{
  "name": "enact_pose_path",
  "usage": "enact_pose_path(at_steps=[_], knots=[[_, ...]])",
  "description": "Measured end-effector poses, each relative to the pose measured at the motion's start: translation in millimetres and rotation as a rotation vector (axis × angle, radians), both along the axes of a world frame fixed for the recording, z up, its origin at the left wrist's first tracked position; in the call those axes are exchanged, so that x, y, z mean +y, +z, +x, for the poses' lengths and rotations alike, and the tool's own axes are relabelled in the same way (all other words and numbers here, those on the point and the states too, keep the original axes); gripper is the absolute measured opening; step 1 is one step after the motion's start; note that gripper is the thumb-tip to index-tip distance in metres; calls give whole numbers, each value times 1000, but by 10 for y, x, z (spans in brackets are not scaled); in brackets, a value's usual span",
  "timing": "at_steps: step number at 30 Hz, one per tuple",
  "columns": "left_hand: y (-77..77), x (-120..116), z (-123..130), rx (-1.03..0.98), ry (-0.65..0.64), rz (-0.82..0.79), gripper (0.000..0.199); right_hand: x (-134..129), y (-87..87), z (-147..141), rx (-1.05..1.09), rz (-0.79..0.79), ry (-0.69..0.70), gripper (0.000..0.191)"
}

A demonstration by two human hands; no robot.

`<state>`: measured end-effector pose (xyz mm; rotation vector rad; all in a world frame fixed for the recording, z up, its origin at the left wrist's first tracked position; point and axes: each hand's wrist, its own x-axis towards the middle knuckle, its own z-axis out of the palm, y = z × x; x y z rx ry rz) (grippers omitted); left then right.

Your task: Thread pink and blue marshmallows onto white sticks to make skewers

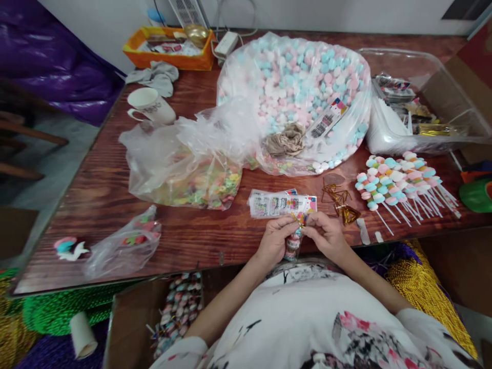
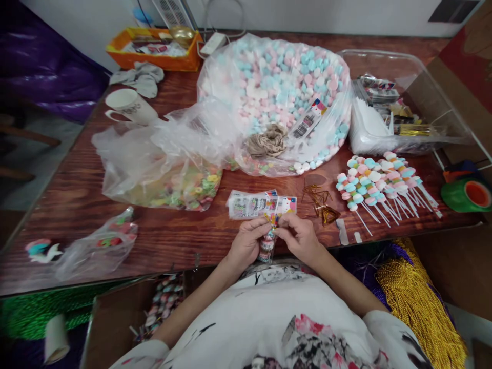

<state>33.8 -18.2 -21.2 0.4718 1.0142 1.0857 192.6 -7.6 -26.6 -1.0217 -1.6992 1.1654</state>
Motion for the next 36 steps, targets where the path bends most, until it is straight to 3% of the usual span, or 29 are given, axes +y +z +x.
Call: enact_pose_path(at_steps=[6, 13, 15, 17, 20, 23, 26, 29, 31, 36], knots=[[-19, -23, -27, 268, -83, 227, 24, 92, 78, 139, 43, -241, 77, 17], [123, -121, 29, 357, -202, 277, 25, 329, 88, 338, 93, -518, 520, 25], [164, -158, 52, 405, -253, 318, 25, 356, 109, 369, 68, -524, 604, 26], [188, -176, 65, 443, -304, 375, 26, 345, 155, 400, -50, -377, 640, 21], [192, -163, 65, 419, -369, 374, 26, 274, 268, 455, -278, 154, 597, 17], [171, -123, 57, 291, -427, 223, 22, 180, 382, 512, -433, 715, 556, 19], [135, -82, 62, 128, -516, 18, 19, 116, 426, 555, -471, 1030, 557, 15], [96, -43, 73, 9, -634, -127, 18, 99, 405, 569, -416, 1141, 576, 12], [79, -19, 72, -26, -720, -142, 18, 107, 390, 562, -356, 1158, 610, 11], [65, 0, 48, -34, -787, -100, 17, 134, 376, 552, -302, 1050, 664, 10]])
